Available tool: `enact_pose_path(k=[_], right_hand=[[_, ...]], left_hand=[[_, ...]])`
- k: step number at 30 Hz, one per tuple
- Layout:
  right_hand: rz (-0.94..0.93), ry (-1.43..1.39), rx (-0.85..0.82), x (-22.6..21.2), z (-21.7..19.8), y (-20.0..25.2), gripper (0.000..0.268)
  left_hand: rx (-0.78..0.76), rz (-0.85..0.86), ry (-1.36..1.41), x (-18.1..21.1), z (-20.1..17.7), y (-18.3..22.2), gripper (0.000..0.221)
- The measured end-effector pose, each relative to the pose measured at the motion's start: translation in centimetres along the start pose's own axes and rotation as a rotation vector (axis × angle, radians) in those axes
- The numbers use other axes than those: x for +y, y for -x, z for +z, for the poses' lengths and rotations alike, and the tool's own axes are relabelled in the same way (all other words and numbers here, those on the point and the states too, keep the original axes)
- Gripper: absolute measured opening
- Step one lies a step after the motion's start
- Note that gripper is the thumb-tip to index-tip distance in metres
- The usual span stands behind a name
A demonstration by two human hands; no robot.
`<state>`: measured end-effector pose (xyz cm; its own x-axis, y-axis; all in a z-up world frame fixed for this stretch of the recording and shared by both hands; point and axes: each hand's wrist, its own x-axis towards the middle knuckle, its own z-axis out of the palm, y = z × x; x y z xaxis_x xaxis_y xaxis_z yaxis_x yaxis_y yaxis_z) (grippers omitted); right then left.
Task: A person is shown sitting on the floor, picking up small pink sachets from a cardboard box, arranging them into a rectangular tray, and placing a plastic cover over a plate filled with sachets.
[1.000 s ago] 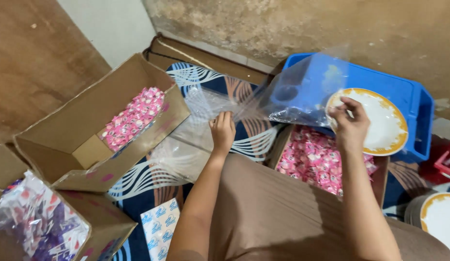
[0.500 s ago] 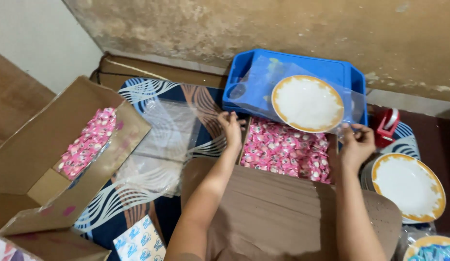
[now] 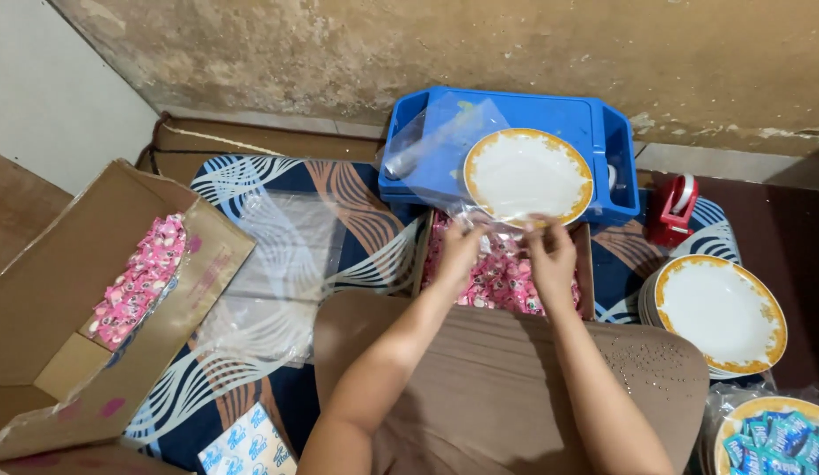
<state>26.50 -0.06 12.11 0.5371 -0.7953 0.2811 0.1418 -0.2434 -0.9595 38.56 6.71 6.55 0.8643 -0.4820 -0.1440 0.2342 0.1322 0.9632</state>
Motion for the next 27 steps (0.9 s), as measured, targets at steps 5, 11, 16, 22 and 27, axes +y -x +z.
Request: enact_pose_path(k=[5, 11, 16, 22, 27], right_hand=[[0.253, 0.100, 0.202, 6.4, -3.8, -4.7, 0.050], [0.527, -0.261, -0.030, 11.2, -3.9, -8.3, 0.084], [0.524, -0.475, 0.003, 19.0, -6.0, -9.7, 0.072], [0.424, -0.457, 0.047, 18.7, -9.6, -6.9, 0.056], [0.642, -0.418, -0.019, 21.5, -13.5, -6.3, 0.050]], left_hand=[[0.097, 0.013, -0.048, 0.1, -4.6, -3.7, 0.028], [-0.014, 0.048, -0.137, -1.0, -6.3, -7.8, 0.022], [-0.019, 0.111, -0.202, 1.4, -5.5, -7.9, 0.016], [0.066, 0.255, -0.221, 2.4, -5.3, -11.1, 0.009], [-0.053, 0.023, -0.172, 2.2, -6.2, -13.4, 0.025]])
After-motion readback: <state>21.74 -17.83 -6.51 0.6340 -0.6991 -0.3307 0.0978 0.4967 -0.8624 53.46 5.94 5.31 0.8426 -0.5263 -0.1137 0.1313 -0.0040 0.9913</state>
